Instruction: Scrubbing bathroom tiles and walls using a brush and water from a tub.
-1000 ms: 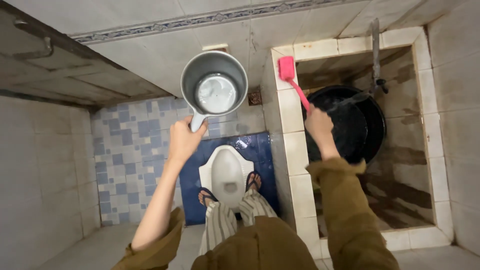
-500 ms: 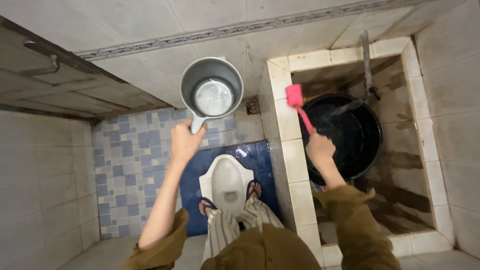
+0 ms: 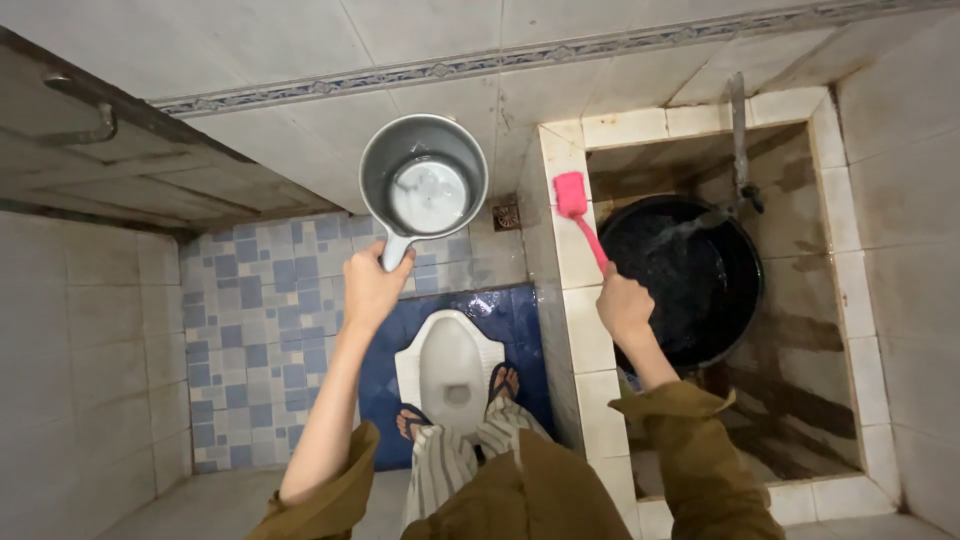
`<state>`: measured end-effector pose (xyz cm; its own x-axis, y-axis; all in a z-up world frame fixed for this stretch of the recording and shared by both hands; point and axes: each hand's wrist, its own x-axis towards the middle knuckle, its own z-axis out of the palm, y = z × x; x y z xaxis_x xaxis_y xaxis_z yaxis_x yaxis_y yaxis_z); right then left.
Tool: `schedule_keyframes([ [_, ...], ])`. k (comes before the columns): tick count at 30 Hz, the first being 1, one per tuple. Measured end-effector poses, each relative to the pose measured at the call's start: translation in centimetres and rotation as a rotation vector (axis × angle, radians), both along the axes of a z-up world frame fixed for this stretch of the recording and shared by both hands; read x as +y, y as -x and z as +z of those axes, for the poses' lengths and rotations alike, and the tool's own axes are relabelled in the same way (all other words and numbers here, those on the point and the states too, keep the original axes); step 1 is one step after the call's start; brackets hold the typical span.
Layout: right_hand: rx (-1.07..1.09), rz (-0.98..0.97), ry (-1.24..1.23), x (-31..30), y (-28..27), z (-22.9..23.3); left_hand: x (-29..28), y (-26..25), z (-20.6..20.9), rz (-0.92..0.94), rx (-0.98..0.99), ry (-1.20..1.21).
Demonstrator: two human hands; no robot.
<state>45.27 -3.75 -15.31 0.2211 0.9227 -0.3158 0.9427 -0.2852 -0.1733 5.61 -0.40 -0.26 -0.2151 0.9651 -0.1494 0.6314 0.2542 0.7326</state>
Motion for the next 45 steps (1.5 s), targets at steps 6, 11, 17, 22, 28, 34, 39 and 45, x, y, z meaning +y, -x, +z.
schedule_keyframes([
  [6, 0.025, -0.044, -0.118, 8.7, -1.9, -2.5, 0.8, 0.0, -0.9, -0.033, 0.036, -0.033],
  [11, 0.08, -0.068, 0.007, 7.0, -2.3, -0.8, 0.7, 0.0, 0.0, -0.017, -0.021, -0.006],
  [17, 0.038, 0.0, 0.115, 0.4, 1.1, 3.9, 0.8, 0.1, 0.0, -0.005, 0.001, 0.008],
  [22, 0.038, 0.059, -0.068, 7.7, -0.2, -2.8, 1.0, -0.3, 0.5, -0.019, 0.004, 0.031],
  [28, -0.007, 0.066, -0.099, 5.6, -1.9, -2.0, 1.0, 0.1, -0.6, -0.026, -0.009, -0.022],
  [34, -0.057, 0.052, 0.056, -14.7, -6.1, 0.9, 1.8, -0.8, -0.8, -0.094, 0.031, 0.011],
  [39, -0.155, -0.013, 0.148, -22.1, -6.8, 2.1, 1.9, -2.0, -1.5, -0.135, -0.024, -0.007],
  [45, 0.037, 0.049, 0.019, -4.7, -1.1, -2.0, 2.1, -3.2, -1.3, -0.135, 0.007, 0.025],
])
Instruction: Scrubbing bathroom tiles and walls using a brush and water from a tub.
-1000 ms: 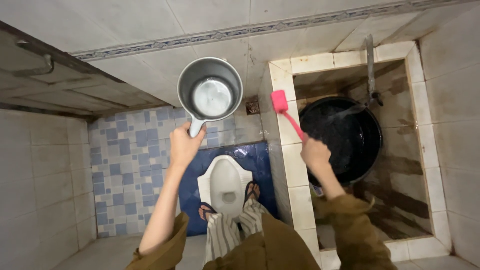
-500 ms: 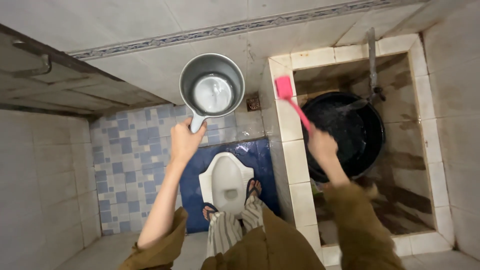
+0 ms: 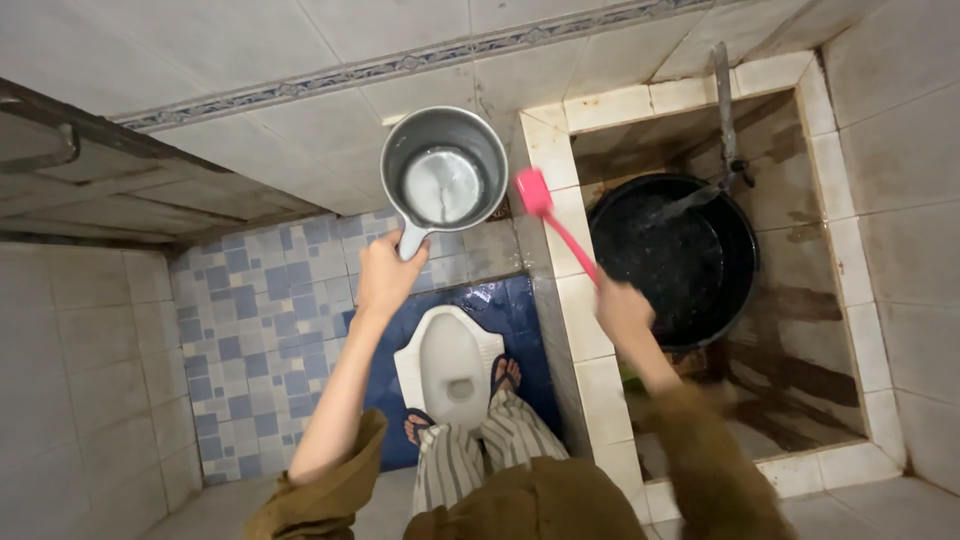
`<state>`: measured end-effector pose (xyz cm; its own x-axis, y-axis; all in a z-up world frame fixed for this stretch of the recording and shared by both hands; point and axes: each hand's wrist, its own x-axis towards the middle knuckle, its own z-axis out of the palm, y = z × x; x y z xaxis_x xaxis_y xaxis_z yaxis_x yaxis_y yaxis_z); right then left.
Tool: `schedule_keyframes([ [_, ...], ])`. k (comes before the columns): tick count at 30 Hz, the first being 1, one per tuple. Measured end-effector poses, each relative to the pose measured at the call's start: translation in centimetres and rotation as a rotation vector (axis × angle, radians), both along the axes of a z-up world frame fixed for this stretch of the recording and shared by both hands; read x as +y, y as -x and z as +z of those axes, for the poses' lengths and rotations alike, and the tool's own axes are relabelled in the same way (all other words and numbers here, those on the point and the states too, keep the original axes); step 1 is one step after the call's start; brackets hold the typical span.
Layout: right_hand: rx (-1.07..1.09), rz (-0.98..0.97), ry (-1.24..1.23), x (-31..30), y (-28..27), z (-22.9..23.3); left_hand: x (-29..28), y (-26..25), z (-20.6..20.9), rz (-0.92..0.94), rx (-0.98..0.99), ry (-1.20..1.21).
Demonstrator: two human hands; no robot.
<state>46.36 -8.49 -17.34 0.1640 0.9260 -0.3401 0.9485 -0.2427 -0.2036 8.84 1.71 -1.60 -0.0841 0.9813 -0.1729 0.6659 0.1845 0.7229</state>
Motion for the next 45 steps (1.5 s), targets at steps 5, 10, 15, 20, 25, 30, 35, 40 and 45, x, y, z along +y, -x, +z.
schedule_keyframes([
  [5, 0.011, -0.016, -0.132, 9.9, 3.5, -2.0, 0.0, -0.7, 1.6, 0.009, 0.011, 0.025],
  [10, -0.024, 0.027, -0.15, 2.0, -1.0, -1.7, -0.5, 0.1, 0.8, -0.006, -0.017, -0.013],
  [15, -0.151, -0.053, 0.019, -11.9, -4.3, 2.9, -1.0, 0.8, -0.4, 0.022, 0.029, 0.033],
  [20, -0.132, -0.082, -0.006, -6.1, -3.6, 0.0, -1.0, 1.2, -0.3, 0.032, 0.01, 0.013],
  [25, -0.072, -0.111, -0.096, 4.9, -2.6, -1.1, -1.0, 1.6, -0.3, 0.019, 0.004, -0.033],
  [30, -0.069, -0.1, -0.04, 2.7, -3.7, -0.8, -0.8, 2.2, -0.8, 0.031, 0.034, -0.004],
  [35, -0.12, -0.104, 0.07, -10.9, -4.1, 1.8, -0.7, 3.4, -1.3, 0.007, 0.005, -0.021],
  [40, -0.133, -0.152, 0.006, -9.0, -1.6, 1.1, 0.7, 5.2, -2.7, -0.039, 0.014, -0.087],
  [45, -0.021, -0.263, -0.055, 3.6, 6.6, -2.2, 2.9, 7.5, -4.0, -0.07, -0.001, -0.028],
])
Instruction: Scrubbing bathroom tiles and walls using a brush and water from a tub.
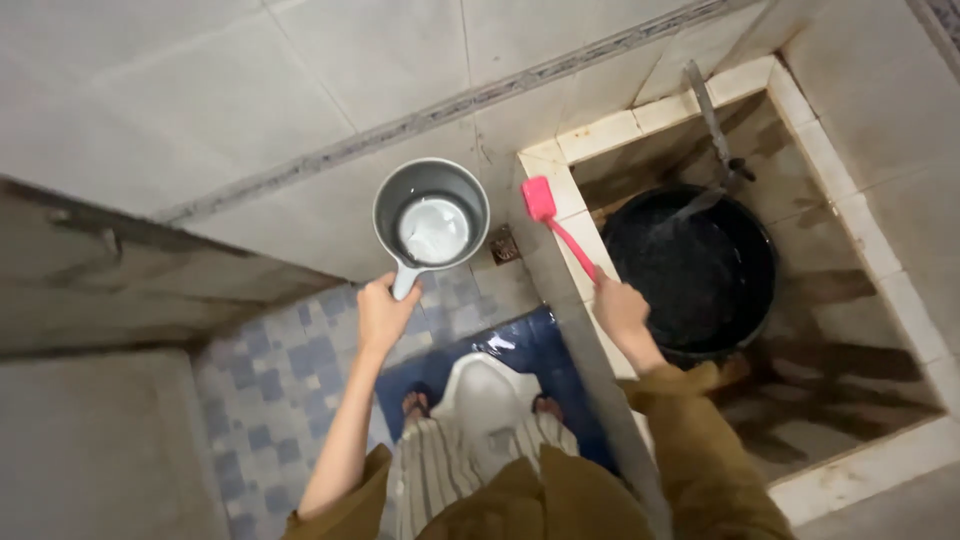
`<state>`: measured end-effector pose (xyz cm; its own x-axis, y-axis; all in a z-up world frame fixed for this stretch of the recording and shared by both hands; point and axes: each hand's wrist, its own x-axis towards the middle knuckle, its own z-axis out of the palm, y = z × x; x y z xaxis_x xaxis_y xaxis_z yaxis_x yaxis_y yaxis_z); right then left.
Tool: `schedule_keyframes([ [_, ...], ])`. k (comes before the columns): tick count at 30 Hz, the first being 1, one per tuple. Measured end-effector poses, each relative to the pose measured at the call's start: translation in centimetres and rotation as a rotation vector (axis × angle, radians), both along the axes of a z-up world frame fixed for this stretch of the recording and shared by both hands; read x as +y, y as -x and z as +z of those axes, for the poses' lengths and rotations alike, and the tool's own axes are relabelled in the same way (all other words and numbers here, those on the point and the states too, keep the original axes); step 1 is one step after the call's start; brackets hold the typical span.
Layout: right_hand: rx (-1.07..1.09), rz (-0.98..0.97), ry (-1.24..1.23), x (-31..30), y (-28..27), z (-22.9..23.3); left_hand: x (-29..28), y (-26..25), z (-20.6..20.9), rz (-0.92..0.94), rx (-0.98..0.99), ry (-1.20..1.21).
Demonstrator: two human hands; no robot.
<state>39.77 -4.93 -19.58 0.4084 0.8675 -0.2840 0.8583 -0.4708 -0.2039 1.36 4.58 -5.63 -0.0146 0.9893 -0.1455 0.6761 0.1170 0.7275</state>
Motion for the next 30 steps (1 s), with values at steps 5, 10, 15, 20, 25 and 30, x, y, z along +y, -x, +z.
schedule_keyframes([
  [5, 0.031, -0.223, -0.138, 4.5, 6.3, -2.4, 4.9, 2.2, 0.1, -0.15, 0.028, 0.044],
  [10, 0.069, -0.487, -0.088, -4.4, 10.4, -0.2, 9.3, 3.9, 0.6, -0.319, 0.008, 0.176],
  [15, 0.102, -0.834, 0.017, -11.5, 16.0, 3.9, 12.1, 5.5, -2.6, -0.502, -0.028, -0.024],
  [20, 0.087, -0.959, -0.029, -8.3, 19.3, -2.1, 12.3, 4.3, -3.6, -0.591, 0.06, 0.009],
  [25, 0.141, -0.88, -0.164, -4.4, 20.1, 0.4, 11.5, 1.5, -4.8, -0.701, -0.001, -0.061],
  [30, 0.188, -1.074, -0.037, -13.6, 20.4, 1.8, 9.6, -2.7, -5.6, -0.786, 0.033, -0.031],
])
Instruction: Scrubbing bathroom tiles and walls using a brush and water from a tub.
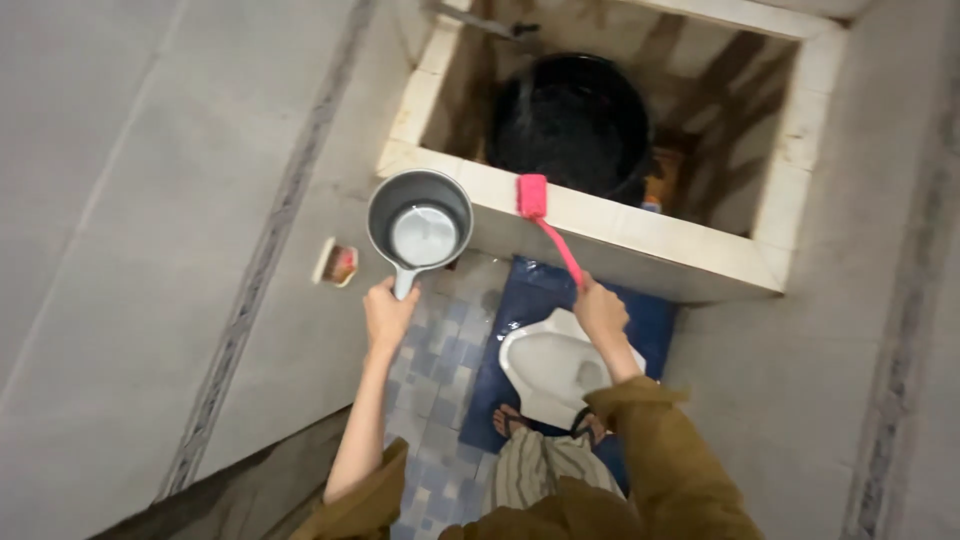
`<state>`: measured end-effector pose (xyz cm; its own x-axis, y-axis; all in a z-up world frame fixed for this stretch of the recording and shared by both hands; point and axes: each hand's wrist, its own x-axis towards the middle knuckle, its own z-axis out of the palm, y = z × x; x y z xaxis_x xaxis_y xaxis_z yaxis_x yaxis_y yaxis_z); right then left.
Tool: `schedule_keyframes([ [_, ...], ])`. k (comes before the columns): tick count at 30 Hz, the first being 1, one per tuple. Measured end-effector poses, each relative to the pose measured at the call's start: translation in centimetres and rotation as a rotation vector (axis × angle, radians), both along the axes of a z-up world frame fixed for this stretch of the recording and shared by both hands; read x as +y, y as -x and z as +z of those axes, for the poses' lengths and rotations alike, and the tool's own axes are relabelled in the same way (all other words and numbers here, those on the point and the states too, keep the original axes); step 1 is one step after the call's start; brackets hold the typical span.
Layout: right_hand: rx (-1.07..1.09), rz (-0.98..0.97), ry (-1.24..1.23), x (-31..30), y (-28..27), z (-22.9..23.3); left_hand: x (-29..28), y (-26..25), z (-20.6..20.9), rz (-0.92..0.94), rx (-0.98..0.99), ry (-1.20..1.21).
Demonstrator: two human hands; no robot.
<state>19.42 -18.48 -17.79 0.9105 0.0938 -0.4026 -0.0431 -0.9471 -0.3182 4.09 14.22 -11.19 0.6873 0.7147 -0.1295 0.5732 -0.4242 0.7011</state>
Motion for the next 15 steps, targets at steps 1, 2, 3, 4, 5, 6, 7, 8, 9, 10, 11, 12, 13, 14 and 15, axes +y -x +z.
schedule_keyframes([
  [1, -0.003, -0.023, 0.006, -3.1, -0.2, -0.4, -0.4, -1.5, -0.1, -0.023, -0.003, 0.006],
  [2, -0.041, -0.071, 0.027, -6.3, 0.1, -0.8, -0.9, -2.7, -0.3, -0.036, -0.025, -0.01],
  [3, -0.078, -0.119, 0.05, -9.4, 0.5, -1.3, -1.4, -3.9, -0.5, -0.048, -0.047, -0.025],
  [4, -0.075, -0.135, 0.056, -12.5, 0.7, -1.8, -2.1, -5.0, -0.3, -0.065, -0.045, -0.019],
  [5, -0.091, -0.207, 0.11, -15.5, 1.0, -2.3, -2.8, -6.1, 0.0, -0.074, -0.056, -0.025],
  [6, -0.111, -0.271, 0.156, -18.1, 0.8, -2.7, -3.2, -7.3, 0.5, -0.074, -0.071, -0.038],
  [7, -0.113, -0.279, 0.154, -19.5, 0.6, -3.3, -3.7, -8.1, 0.8, -0.082, -0.074, -0.039],
  [8, -0.149, -0.329, 0.124, -20.8, 0.4, -3.9, -4.3, -9.0, 1.0, -0.079, -0.094, -0.03],
  [9, -0.185, -0.38, 0.093, -22.1, 0.1, -4.5, -4.8, -9.9, 1.3, -0.075, -0.113, -0.021],
  [10, -0.184, -0.387, 0.094, -21.7, -0.1, -5.1, -5.3, -10.3, 1.4, -0.082, -0.113, -0.02],
  [11, -0.217, -0.315, 0.047, -21.2, -0.2, -5.7, -5.7, -10.8, 1.5, -0.097, -0.113, -0.049],
  [12, -0.251, -0.242, 0.001, -20.7, -0.5, -6.4, -6.1, -11.4, 1.6, -0.111, -0.114, -0.078],
  [13, -0.252, -0.248, 0.002, -18.4, -0.9, -6.7, -6.8, -11.8, 2.5, -0.117, -0.115, -0.078],
  [14, -0.156, -0.241, 0.022, -16.2, -1.3, -7.0, -7.6, -12.1, 3.3, -0.107, -0.106, -0.068],
  [15, -0.06, -0.234, 0.043, -14.1, -1.7, -7.3, -8.4, -12.4, 4.1, -0.098, -0.096, -0.059],
])
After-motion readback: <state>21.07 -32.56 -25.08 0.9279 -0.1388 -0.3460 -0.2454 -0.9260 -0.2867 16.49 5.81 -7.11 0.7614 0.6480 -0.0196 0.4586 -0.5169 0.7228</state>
